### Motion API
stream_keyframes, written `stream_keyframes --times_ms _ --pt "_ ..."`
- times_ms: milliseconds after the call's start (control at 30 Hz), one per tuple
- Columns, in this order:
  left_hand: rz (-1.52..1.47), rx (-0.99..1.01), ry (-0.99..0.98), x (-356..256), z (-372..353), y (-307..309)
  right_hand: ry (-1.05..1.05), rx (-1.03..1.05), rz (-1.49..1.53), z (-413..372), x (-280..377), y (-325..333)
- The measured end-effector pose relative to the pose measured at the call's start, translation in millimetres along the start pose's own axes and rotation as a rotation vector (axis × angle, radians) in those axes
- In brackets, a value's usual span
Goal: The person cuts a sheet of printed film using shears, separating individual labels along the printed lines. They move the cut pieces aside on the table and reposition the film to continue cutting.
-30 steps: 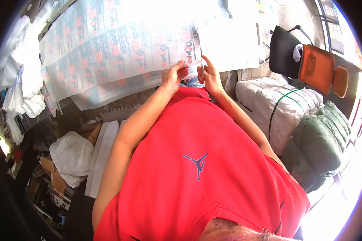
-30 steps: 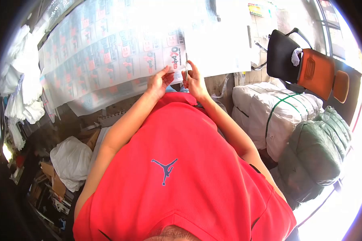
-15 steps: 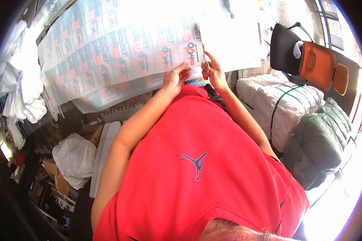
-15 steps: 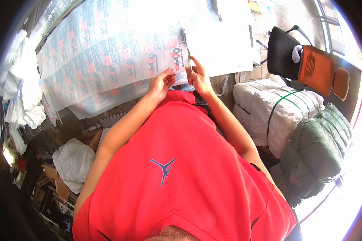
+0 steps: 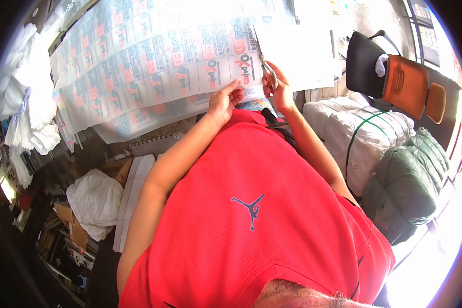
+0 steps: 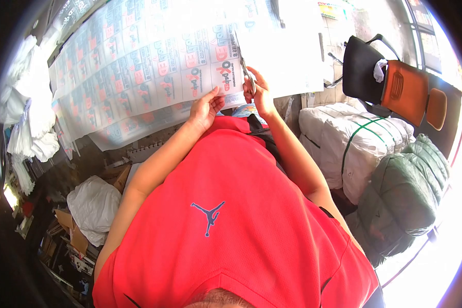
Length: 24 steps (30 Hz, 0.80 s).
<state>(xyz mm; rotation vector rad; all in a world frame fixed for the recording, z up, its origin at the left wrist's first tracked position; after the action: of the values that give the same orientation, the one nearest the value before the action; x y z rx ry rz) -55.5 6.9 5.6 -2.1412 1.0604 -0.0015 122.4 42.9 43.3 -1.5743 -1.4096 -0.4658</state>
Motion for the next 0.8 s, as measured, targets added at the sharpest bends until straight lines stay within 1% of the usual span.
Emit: stream_keyframes --times_ms 100,467,633,700,767,800 --pt "0.017 0.006 -0.004 0 -1 0 0.011 0.008 0.047 1 -3 -1" --pt "0.025 0.006 -0.04 2 0 -1 -0.001 0.018 0.058 -2 -4 -2" --pt "0.03 -0.052 -0.037 5 3 1 -0.018 0.023 0.055 -15 -3 -2" --pt "0.058 -0.083 -0.042 8 7 5 -0.056 0.06 0.055 -28 -4 1" --pt "0.088 -0.112 -0.05 9 13 8 -0.089 0.04 0.045 -47 3 4" --pt "0.086 -0.138 -0.047 9 14 10 -0.105 0.066 -0.025 -57 5 10"
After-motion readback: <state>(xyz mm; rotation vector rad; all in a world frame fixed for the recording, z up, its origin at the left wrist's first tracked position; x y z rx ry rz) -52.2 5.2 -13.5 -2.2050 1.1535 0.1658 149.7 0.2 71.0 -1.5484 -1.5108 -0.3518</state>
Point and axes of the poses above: each hand's wrist, its own z-axis towards the middle knuckle, its own y-axis out of the back of the hand, x = y × z, the point moved 3 cm from there along z, towards the middle knuckle, and after that the axes turned 11 degrees about x, right-handed, at the moved point
